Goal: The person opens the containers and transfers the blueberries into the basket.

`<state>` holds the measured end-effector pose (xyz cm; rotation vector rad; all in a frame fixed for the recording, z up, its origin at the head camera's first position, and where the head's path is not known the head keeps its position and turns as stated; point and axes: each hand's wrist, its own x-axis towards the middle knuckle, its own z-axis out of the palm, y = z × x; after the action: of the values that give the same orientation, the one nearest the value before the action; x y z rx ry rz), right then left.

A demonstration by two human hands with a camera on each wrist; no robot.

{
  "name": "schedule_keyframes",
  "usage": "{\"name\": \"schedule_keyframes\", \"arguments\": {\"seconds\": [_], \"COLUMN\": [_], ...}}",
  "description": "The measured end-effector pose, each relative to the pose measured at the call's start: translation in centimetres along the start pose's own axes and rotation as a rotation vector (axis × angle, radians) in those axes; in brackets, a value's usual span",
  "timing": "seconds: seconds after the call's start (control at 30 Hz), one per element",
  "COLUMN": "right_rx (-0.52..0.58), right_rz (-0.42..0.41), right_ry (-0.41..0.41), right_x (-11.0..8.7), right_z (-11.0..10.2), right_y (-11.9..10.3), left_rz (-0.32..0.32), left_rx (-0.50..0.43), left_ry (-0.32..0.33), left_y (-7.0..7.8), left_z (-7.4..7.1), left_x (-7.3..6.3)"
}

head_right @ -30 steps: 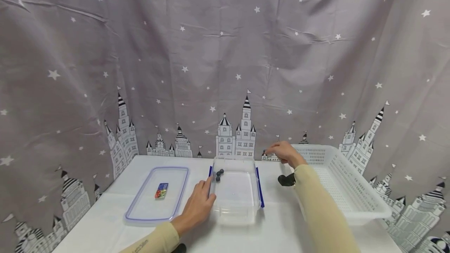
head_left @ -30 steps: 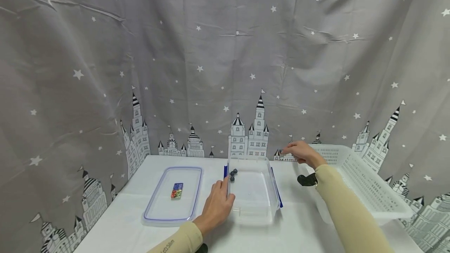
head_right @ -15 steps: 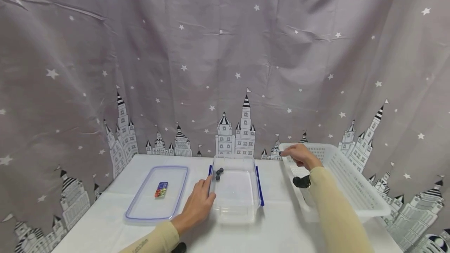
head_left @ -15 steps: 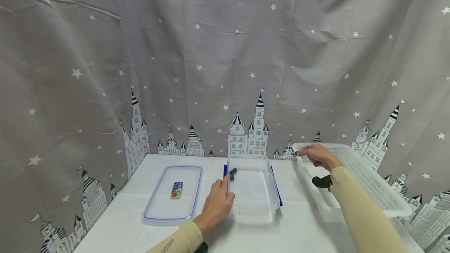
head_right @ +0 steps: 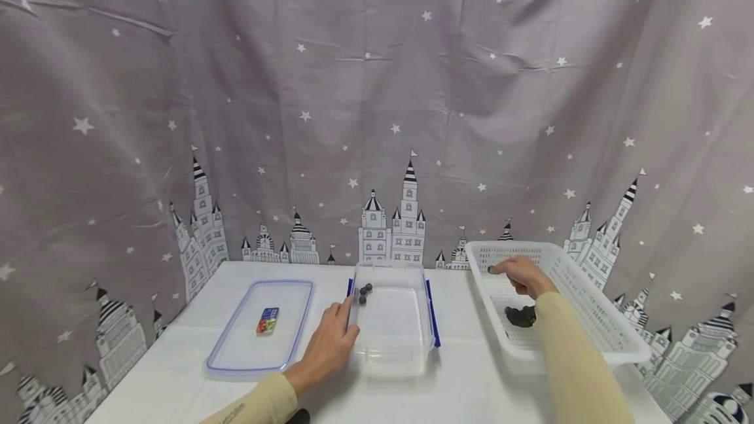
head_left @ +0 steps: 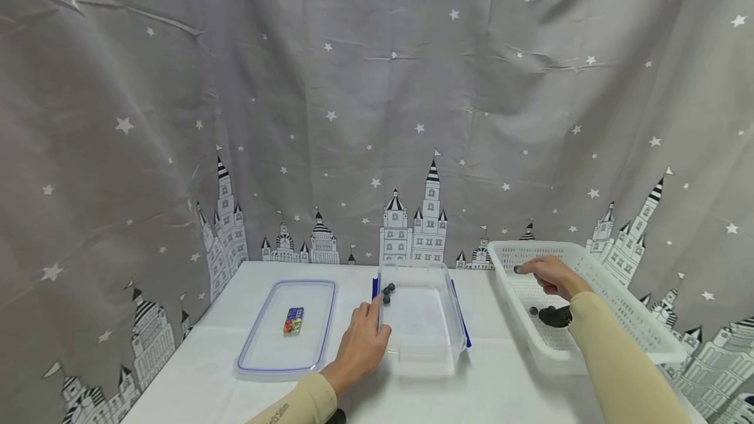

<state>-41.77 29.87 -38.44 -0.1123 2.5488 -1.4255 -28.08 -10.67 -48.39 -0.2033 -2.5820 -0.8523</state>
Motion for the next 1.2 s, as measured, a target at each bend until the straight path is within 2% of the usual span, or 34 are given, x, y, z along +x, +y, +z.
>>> {"name": "schedule_keyframes", "arguments": {"seconds": [0.13, 0.37, 0.57, 1.0, 1.1, 1.2], "right_rx": [0.013, 0.027, -0.04, -0.178, -0.203, -0.185], "right_rz": [0.04, 0.108, 0.156, 0.27, 0.262, 0.246], "right_ry": [0.031, 0.078, 0.104, 0.102, 0.085, 0.077], "right_x": [0.1, 0.0, -0.4, -0.3, -0.6, -1.1], "right_z": [-0.3, -0.5, -0.2, -0.2, -0.2, -0.2], "right_y": [1.4, 3.0, 3.8, 4.9, 5.3, 5.5], "left_rz": [-0.02, -0.009, -0.011, -0.015, -0.015, -0.016], "left_rx": [0.002, -0.005, -0.008, -0.005, -0.002, 0.001], "left_ry": [-0.011, 0.003, 0.005, 0.004, 0.0, -0.005], "left_y": [-0.2, -0.3, -0.3, -0.1, -0.1, -0.2], "left_z": [0.0, 0.0, 0.0, 0.0, 0.1, 0.1], "left_x": [0.0, 0.0, 0.1, 0.2, 0.2, 0.2]}}
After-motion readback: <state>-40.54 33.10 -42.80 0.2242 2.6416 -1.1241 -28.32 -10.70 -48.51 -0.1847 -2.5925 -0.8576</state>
